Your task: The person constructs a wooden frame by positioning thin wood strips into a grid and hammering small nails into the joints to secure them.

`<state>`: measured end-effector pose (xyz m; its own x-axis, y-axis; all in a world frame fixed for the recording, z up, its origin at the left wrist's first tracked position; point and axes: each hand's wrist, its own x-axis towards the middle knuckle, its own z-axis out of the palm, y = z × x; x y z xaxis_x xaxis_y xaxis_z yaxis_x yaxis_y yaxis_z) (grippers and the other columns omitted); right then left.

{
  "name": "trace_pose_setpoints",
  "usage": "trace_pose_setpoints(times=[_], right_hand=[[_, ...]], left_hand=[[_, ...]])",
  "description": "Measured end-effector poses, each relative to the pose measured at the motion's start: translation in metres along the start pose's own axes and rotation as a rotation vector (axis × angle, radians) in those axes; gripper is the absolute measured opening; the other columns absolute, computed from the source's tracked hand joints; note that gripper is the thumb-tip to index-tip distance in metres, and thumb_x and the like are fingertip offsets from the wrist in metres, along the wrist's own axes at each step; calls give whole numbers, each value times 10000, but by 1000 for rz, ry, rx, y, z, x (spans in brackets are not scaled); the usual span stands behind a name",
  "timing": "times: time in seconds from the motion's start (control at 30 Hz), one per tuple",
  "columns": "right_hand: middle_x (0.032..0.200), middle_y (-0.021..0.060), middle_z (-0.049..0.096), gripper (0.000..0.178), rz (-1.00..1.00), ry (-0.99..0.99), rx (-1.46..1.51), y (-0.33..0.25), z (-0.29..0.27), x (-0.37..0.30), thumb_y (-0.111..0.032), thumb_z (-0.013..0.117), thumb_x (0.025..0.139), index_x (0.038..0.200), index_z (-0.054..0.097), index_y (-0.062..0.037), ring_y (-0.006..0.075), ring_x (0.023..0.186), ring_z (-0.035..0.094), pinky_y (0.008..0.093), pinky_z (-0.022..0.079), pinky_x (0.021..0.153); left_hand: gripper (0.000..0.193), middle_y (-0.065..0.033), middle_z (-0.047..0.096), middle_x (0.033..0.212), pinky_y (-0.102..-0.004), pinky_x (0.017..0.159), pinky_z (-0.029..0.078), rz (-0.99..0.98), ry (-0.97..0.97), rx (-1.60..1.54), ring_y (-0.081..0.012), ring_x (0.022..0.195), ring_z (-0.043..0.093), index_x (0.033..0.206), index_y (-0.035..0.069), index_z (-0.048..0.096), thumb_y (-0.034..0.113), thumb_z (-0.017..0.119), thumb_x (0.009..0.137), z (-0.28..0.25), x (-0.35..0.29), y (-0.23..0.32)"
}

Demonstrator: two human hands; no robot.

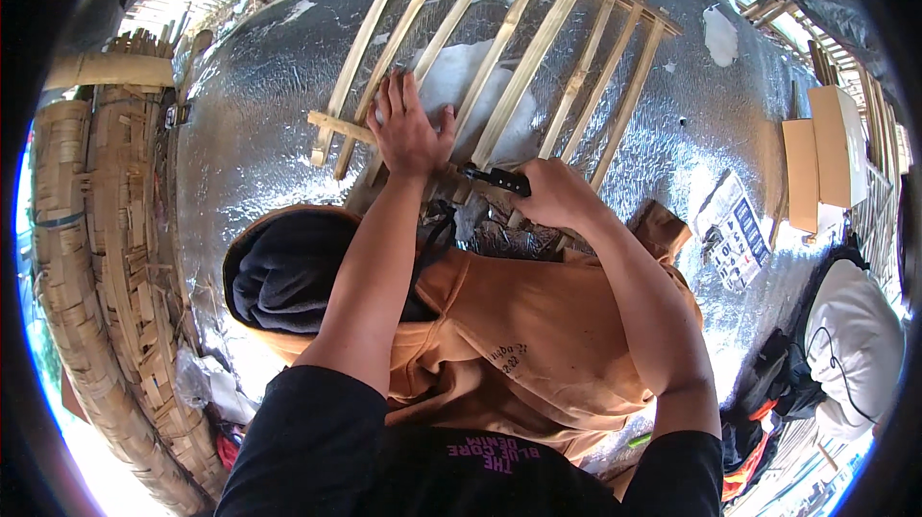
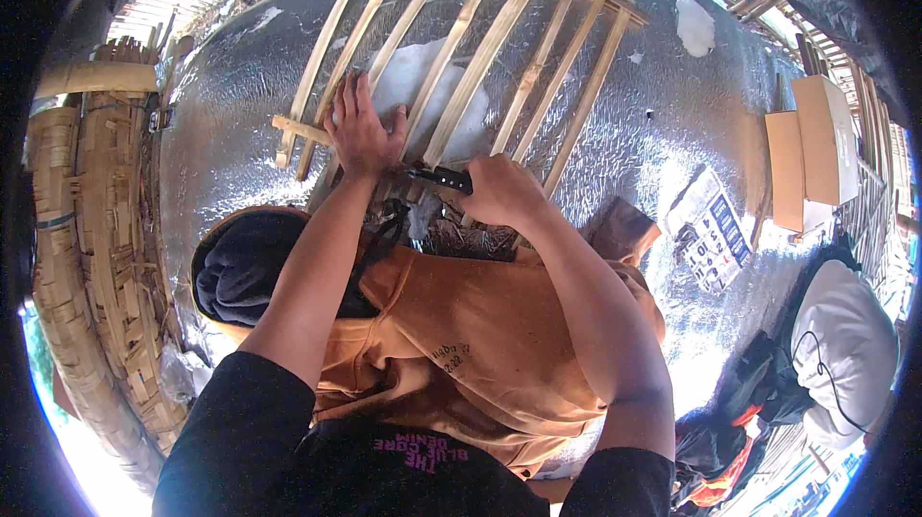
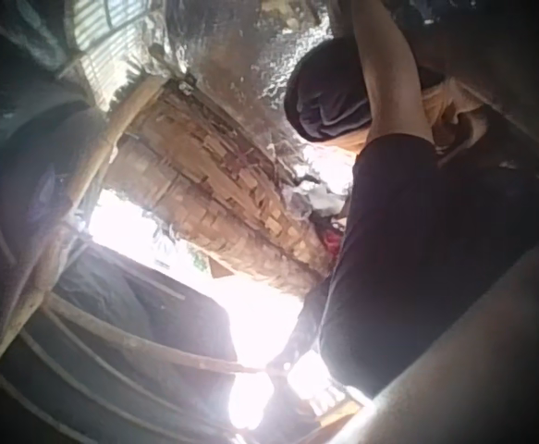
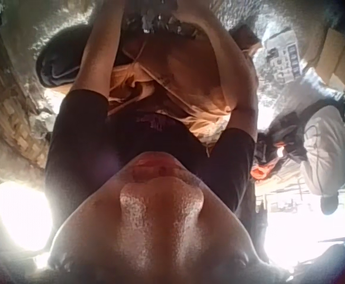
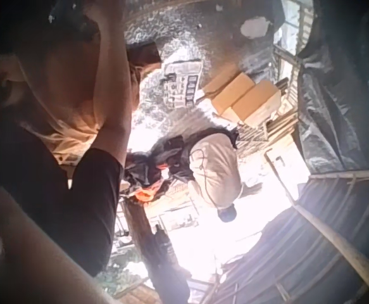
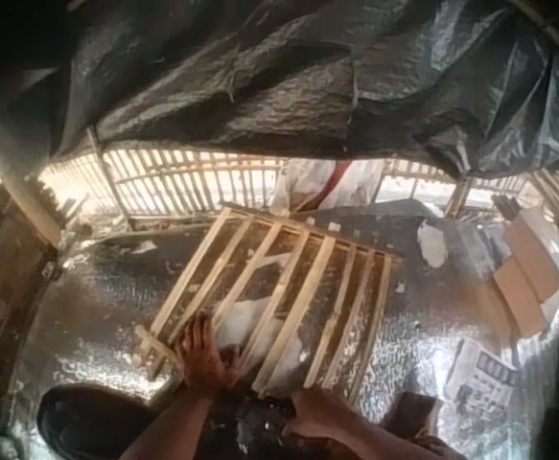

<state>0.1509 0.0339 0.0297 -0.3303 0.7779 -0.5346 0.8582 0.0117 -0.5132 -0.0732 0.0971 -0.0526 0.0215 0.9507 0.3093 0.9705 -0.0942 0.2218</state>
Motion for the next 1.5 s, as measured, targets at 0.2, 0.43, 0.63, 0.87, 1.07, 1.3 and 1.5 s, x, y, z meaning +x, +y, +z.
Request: trace_pose_setpoints(times=[0.2, 0.43, 0.63, 0.87, 1.07, 1.3, 1.5], right_hand=[[979, 250, 720, 455, 47, -26, -12, 0, 0, 1, -409, 717, 857, 1003, 720, 23, 395, 997, 704, 463, 560, 921], [995, 248, 719, 473, 49, -9, 39, 3, 0, 1, -416, 712, 868, 1082, 696, 6, 402, 1013, 695, 472, 549, 926], [1019, 251, 717, 459, 56, -4, 88, 9, 7, 5, -377, 720, 872, 1164, 676, -25, 404, 1036, 686, 474, 542, 937], [1037, 237, 716, 424, 54, -29, 100, 9, 7, 6, -335, 723, 870, 1176, 672, -46, 410, 1043, 679, 480, 536, 949], [1041, 230, 717, 396, 41, -3, 41, 15, 15, 8, -325, 720, 864, 1140, 674, -45, 398, 1041, 685, 470, 541, 936], [1020, 226, 721, 409, 76, 33, 6, 2, -3, -2, -316, 730, 848, 1127, 668, -24, 379, 1026, 697, 459, 555, 908], [1001, 233, 718, 373, 86, 37, -23, 3, -2, -3, -287, 739, 840, 1095, 674, -24, 375, 995, 705, 457, 562, 897]], left_hand=[[791, -210, 398, 1528, -593, 1144, 234, 19, 24, -25, -401, 1421, 355, 1474, 32, 371, 439, 633, 848, -2, 2, -2], [797, -206, 406, 1521, -594, 1144, 235, -11, -2, -18, -405, 1412, 363, 1481, 42, 359, 439, 634, 847, -2, 0, 2], [803, -200, 385, 1540, -590, 1146, 237, -41, -18, 11, -401, 1410, 362, 1487, 48, 362, 458, 621, 848, 1, 1, 0], [801, -200, 404, 1531, -590, 1144, 244, -28, 13, 21, -393, 1414, 368, 1477, 44, 386, 462, 625, 836, 2, 1, 0], [808, -205, 401, 1531, -598, 1140, 247, -6, 32, 6, -391, 1417, 367, 1480, 40, 380, 464, 625, 837, 3, 0, -1], [782, -207, 420, 1515, -582, 1138, 259, -4, 21, 20, -394, 1422, 366, 1477, 40, 390, 449, 623, 853, 0, 1, 0], [772, -206, 423, 1514, -586, 1141, 255, 6, 23, 14, -389, 1420, 371, 1474, 39, 394, 445, 623, 858, 0, 2, -1]])
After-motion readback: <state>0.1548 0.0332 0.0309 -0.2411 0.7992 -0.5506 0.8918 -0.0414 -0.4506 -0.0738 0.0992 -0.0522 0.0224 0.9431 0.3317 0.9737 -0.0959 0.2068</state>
